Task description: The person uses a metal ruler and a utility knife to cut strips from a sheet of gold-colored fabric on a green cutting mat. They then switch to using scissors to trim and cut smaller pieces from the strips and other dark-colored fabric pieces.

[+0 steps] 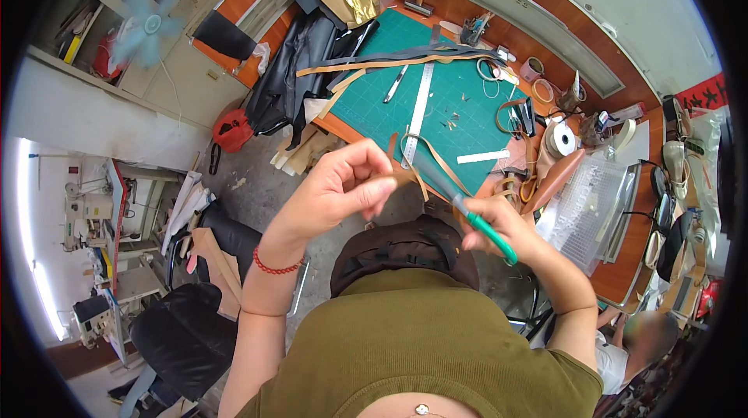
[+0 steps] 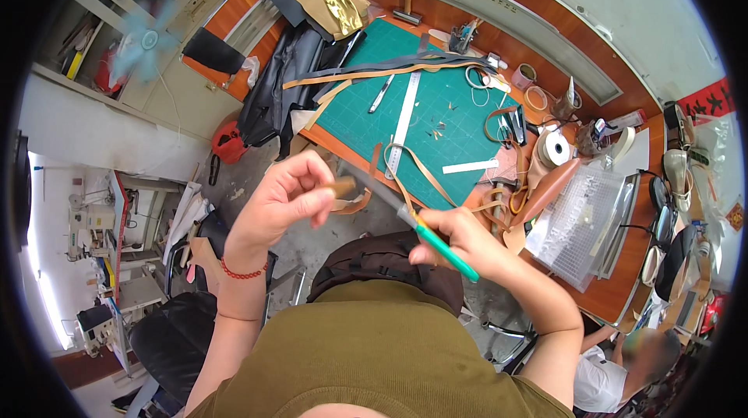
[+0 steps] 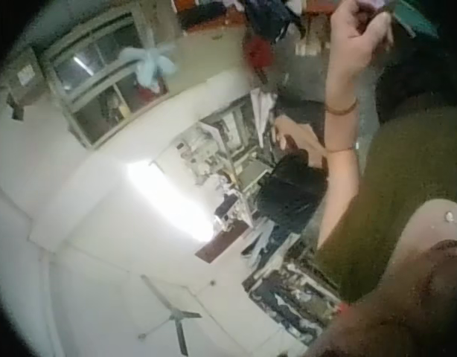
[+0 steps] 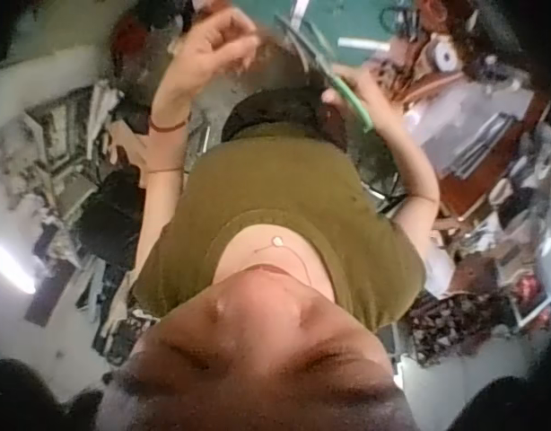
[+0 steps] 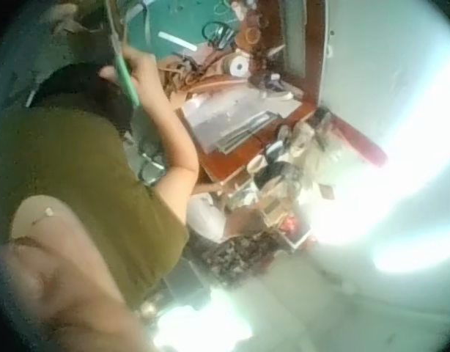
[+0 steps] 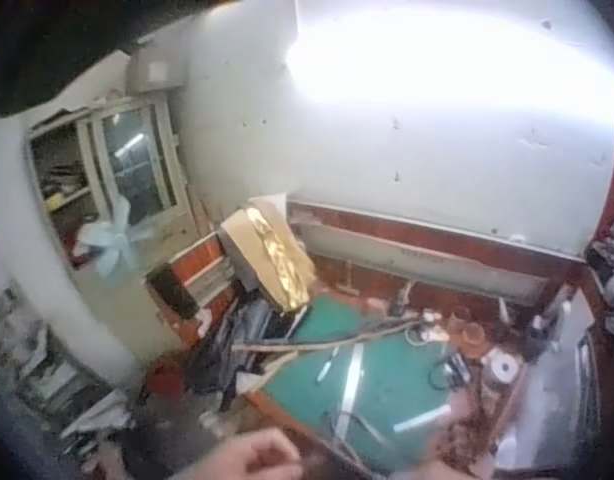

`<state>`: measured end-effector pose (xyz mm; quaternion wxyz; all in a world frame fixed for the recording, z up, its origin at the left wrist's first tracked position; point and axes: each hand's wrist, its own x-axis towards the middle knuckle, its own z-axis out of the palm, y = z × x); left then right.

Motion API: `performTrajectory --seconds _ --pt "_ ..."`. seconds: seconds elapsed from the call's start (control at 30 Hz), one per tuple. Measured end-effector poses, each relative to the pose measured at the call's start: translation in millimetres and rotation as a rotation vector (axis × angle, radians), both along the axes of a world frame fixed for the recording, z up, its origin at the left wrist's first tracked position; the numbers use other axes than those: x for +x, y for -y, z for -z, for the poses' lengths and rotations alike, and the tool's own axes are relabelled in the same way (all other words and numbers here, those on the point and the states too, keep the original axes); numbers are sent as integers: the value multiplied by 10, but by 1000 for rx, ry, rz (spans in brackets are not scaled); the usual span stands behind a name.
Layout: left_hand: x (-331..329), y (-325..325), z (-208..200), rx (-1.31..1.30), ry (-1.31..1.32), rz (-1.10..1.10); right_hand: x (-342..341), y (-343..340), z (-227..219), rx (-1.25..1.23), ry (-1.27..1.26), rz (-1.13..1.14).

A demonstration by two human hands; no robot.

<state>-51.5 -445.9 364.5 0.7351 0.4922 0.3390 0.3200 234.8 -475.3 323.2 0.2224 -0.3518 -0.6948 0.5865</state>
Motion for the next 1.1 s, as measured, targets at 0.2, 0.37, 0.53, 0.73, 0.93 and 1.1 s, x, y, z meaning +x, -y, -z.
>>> performTrajectory --seconds 0.2,0.37,0.53,0.73,0.93,1.1 --pt "344 92 239 77 301 -348 -367 102 230 79 -91 176" --pt "477 110 283 106 380 -448 -635 111 271 176 -67 246" --pt "495 135 266 129 351 -438 -673 117 267 184 -60 256" --pt "540 162 225 178 379 -454 -632 130 301 153 -117 224" --pt "528 144 228 170 346 -402 -623 131 253 186 -102 253" --pt "627 168 163 163 357 -457 -645 154 268 209 -94 307"
